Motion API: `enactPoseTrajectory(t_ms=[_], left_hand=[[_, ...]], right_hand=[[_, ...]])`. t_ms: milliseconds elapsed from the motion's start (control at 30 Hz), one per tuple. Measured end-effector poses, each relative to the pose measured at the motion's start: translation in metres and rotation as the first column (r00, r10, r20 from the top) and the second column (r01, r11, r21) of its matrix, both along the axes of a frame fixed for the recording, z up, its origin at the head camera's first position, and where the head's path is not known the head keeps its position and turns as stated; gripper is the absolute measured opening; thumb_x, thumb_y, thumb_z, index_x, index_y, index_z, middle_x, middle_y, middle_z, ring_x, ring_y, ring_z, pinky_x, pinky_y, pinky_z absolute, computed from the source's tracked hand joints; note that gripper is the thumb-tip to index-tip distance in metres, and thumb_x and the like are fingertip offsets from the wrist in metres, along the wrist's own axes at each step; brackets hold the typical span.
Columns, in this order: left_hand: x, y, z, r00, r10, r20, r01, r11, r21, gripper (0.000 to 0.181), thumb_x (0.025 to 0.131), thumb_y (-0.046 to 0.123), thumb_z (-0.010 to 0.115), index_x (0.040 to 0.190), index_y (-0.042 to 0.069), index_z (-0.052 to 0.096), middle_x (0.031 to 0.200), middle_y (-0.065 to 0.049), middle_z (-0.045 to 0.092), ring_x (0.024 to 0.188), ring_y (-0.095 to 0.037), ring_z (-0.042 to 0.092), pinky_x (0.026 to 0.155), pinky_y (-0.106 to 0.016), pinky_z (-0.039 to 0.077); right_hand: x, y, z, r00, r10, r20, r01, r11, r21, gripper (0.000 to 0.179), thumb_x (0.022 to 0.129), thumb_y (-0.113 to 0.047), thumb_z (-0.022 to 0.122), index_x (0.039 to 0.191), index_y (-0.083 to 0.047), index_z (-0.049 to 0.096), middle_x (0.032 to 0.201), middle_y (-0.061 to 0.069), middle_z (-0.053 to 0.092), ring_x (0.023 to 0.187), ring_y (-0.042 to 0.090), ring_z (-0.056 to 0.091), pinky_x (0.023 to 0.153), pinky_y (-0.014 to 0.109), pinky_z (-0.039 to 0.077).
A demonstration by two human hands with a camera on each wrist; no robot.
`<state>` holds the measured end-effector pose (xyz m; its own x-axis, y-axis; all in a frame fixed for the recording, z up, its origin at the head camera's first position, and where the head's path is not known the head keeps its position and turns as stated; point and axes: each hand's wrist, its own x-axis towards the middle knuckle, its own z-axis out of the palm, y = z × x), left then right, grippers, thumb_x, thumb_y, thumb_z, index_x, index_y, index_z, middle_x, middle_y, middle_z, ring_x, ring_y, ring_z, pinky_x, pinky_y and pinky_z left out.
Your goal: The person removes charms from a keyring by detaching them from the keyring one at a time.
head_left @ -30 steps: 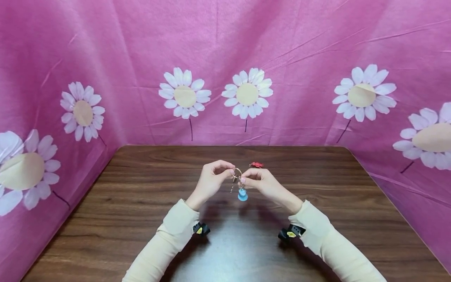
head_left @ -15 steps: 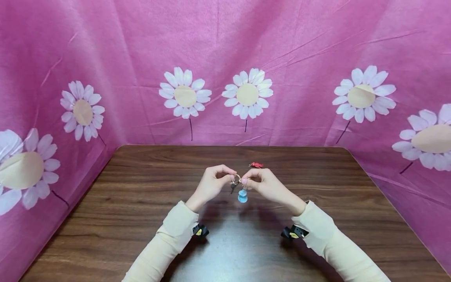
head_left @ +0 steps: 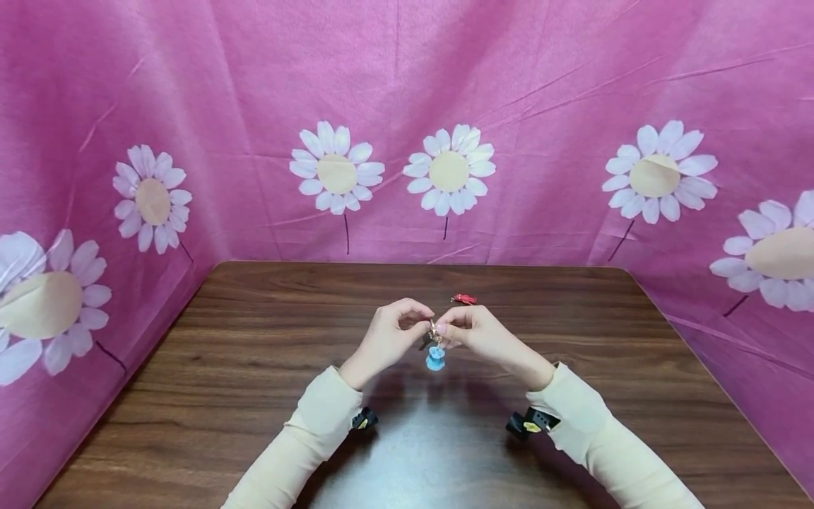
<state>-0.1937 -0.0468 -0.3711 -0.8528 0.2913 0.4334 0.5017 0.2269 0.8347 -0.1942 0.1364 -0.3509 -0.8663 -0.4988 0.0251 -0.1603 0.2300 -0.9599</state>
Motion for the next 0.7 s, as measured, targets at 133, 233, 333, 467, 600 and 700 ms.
enactPoseTrajectory(t_ms=[133, 233, 333, 467, 600, 700], left_hand=[[0.001, 0.001, 0.003, 0.987, -0.020, -0.160, 0.021, 1.000, 0.005, 0.011, 0.079, -0.007, 0.063, 0.087, 0.000, 0.067, 0.086, -0.010, 0.065, 0.081, -0.020, 0.065, 0.074, -0.020, 0.054], [0.001, 0.001, 0.003, 0.968, -0.045, -0.247, 0.046, 0.999, 0.000, 0.011, 0.078, -0.008, 0.064, 0.085, -0.001, 0.068, 0.085, -0.011, 0.065, 0.078, -0.021, 0.065, 0.071, -0.021, 0.055], [0.001, 0.000, 0.003, 0.952, -0.067, -0.298, 0.060, 0.998, -0.032, 0.012, 0.079, -0.007, 0.064, 0.087, 0.001, 0.068, 0.088, -0.010, 0.066, 0.082, -0.019, 0.065, 0.074, -0.019, 0.054], [0.012, 0.003, 0.017, 0.946, -0.090, -0.311, 0.075, 0.995, -0.059, 0.011, 0.079, -0.010, 0.063, 0.086, -0.003, 0.067, 0.086, -0.013, 0.066, 0.082, -0.021, 0.065, 0.075, -0.023, 0.055], [0.021, 0.004, 0.029, 0.958, -0.059, -0.282, 0.049, 0.998, -0.045, 0.009, 0.077, -0.013, 0.061, 0.082, -0.007, 0.065, 0.078, -0.017, 0.065, 0.073, -0.025, 0.065, 0.069, -0.026, 0.056], [0.021, 0.004, 0.029, 0.985, -0.022, -0.172, 0.021, 1.000, -0.010, 0.007, 0.077, -0.012, 0.061, 0.082, -0.008, 0.064, 0.078, -0.018, 0.067, 0.070, -0.024, 0.065, 0.066, -0.025, 0.056]], right_hand=[[0.001, -0.001, 0.000, 1.000, 0.005, 0.011, -0.005, 1.000, -0.002, 0.022, 0.090, -0.005, 0.055, 0.096, 0.016, 0.058, 0.072, -0.002, 0.061, 0.065, 0.005, 0.059, 0.072, 0.038, 0.056], [0.003, -0.002, 0.002, 1.000, 0.013, 0.019, -0.012, 1.000, -0.011, 0.023, 0.090, -0.006, 0.055, 0.097, 0.016, 0.058, 0.070, -0.003, 0.060, 0.065, 0.004, 0.059, 0.071, 0.035, 0.057], [0.005, -0.001, 0.004, 0.999, 0.017, 0.031, -0.016, 1.000, -0.020, 0.024, 0.090, -0.006, 0.055, 0.098, 0.016, 0.057, 0.070, -0.004, 0.060, 0.066, 0.004, 0.059, 0.072, 0.036, 0.056], [0.006, 0.002, 0.005, 0.999, 0.022, 0.041, -0.021, 0.999, -0.029, 0.024, 0.090, -0.005, 0.055, 0.097, 0.017, 0.056, 0.071, -0.003, 0.060, 0.067, 0.004, 0.059, 0.074, 0.039, 0.056], [0.007, 0.003, 0.004, 0.999, 0.030, 0.037, -0.029, 0.999, -0.029, 0.025, 0.089, -0.007, 0.057, 0.096, 0.017, 0.056, 0.071, -0.004, 0.060, 0.068, 0.004, 0.059, 0.074, 0.040, 0.056], [0.008, 0.004, 0.004, 0.999, 0.028, 0.029, -0.027, 0.999, -0.027, 0.025, 0.089, -0.007, 0.057, 0.096, 0.017, 0.057, 0.071, -0.004, 0.061, 0.067, 0.004, 0.060, 0.073, 0.040, 0.056]])
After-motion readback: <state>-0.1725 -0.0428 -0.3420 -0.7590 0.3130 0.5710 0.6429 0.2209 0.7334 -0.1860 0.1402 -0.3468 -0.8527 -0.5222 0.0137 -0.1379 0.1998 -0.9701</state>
